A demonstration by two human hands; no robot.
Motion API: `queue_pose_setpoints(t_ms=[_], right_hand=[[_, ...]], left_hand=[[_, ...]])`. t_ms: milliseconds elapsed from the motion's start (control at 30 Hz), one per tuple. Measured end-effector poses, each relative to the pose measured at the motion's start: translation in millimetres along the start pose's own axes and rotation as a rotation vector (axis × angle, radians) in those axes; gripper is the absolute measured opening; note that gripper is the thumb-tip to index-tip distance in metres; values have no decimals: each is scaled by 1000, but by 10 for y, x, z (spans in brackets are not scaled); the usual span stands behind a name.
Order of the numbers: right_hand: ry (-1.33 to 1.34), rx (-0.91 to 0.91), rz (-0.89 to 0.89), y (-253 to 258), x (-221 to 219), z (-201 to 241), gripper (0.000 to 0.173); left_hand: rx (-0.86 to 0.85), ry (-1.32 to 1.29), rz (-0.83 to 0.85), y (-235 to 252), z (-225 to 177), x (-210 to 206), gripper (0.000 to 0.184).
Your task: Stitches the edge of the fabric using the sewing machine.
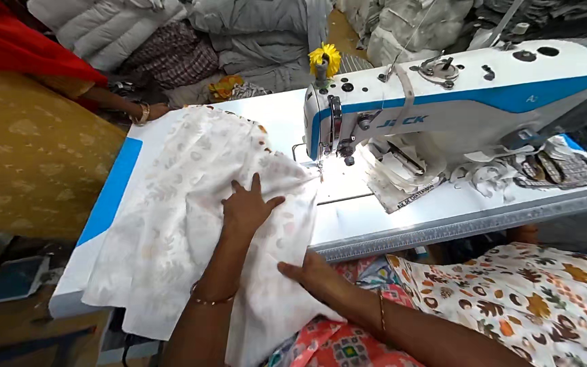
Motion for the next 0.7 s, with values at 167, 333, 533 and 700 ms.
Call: queue_pose_setpoints(t_ms=[167, 333, 533, 700], right_hand=[[-356, 591, -449, -852, 809, 538, 39], [-308, 849, -623, -1365, 1387, 650, 34], [255, 213, -362, -260, 967, 102, 40], [-73, -85, 10, -280, 421, -359, 33]], left_hand=[[29, 70, 69, -347, 224, -157, 94], [45, 119, 152, -511, 135, -82, 100], [-216, -159, -229, -129, -310, 334, 56], [-142, 19, 35, 71, -258, -47, 94]])
Point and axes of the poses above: each hand's wrist, its own y-axis towards the middle knuckle, its own x-axis out of the back of the hand, z = x × y, the point moved 10 cm from there along y, towards the middle knuckle, and after that the axes turned 5 degrees about -x, right-handed, at the moved point
